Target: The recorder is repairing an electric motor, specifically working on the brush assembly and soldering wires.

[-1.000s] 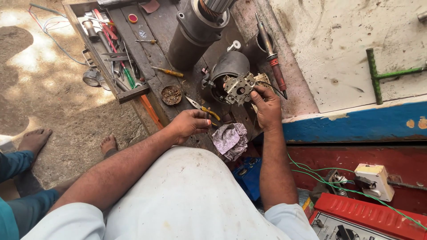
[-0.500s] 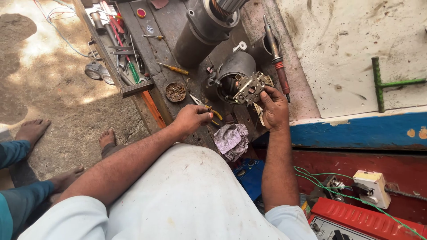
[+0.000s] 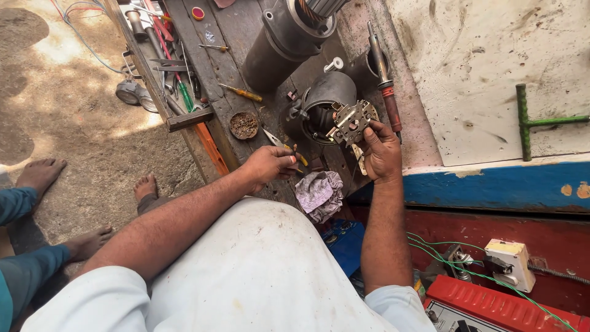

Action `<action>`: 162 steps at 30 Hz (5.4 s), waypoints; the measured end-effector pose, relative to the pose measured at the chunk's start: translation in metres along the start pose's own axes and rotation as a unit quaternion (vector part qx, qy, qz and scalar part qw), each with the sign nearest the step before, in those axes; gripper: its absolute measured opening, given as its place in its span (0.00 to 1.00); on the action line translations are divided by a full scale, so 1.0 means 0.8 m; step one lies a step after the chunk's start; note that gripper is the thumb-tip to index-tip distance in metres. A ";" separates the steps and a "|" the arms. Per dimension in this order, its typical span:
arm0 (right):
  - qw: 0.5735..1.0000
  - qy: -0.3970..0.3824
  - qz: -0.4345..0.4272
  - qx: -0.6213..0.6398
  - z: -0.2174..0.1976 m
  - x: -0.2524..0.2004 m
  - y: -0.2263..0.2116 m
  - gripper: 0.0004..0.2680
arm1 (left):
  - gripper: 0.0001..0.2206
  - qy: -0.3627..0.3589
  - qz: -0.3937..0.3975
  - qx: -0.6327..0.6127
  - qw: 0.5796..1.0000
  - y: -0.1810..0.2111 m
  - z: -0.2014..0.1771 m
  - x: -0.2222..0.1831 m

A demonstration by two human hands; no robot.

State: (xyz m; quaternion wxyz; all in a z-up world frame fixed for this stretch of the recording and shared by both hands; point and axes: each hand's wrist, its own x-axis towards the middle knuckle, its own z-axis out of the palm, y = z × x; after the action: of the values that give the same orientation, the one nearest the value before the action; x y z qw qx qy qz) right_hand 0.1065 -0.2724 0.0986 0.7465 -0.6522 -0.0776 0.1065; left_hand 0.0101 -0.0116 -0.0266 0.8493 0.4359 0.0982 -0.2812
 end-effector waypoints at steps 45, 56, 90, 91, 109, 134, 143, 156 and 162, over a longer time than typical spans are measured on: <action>0.998 -0.038 0.042 0.040 -0.005 0.006 -0.010 0.06 | 0.07 -0.151 -0.046 -0.230 0.960 0.013 0.059 0.023; 0.997 -0.057 0.042 0.042 -0.009 0.006 -0.011 0.07 | 0.07 -0.161 -0.043 -0.246 0.955 0.016 0.061 0.026; 0.992 0.101 -0.066 0.035 -0.026 0.157 -0.092 0.06 | 0.14 0.233 -0.014 -0.114 0.966 0.069 -0.119 -0.112; 0.992 0.100 -0.065 0.036 -0.037 0.183 -0.073 0.06 | 0.14 0.235 -0.014 -0.114 0.965 0.076 -0.119 -0.110; 0.919 -0.106 0.237 -0.297 -0.050 0.408 0.219 0.11 | 0.13 0.163 -0.017 -0.334 0.928 0.120 -0.144 -0.011; 0.978 -0.157 -0.118 0.064 0.112 0.000 -0.061 0.04 | 0.07 0.231 0.130 -0.314 0.912 0.106 -0.187 -0.101; 0.956 -0.134 0.057 -0.253 0.308 0.147 0.143 0.11 | 0.13 0.267 0.098 -0.204 0.937 0.164 -0.288 -0.052; 0.767 -0.087 -0.118 -0.624 0.337 0.353 0.348 0.14 | 0.15 0.236 0.029 -0.109 0.965 0.221 -0.410 0.010; 0.775 -0.054 -0.070 -0.626 0.339 0.353 0.352 0.06 | 0.14 0.235 0.047 -0.103 0.965 0.222 -0.420 0.027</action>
State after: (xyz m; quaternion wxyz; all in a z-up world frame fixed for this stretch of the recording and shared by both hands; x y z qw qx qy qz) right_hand 0.2934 0.0963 -0.1493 0.1733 -0.9615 -0.2126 0.0171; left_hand 0.1542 0.3293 -0.1153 0.8552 0.4037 0.3028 -0.1187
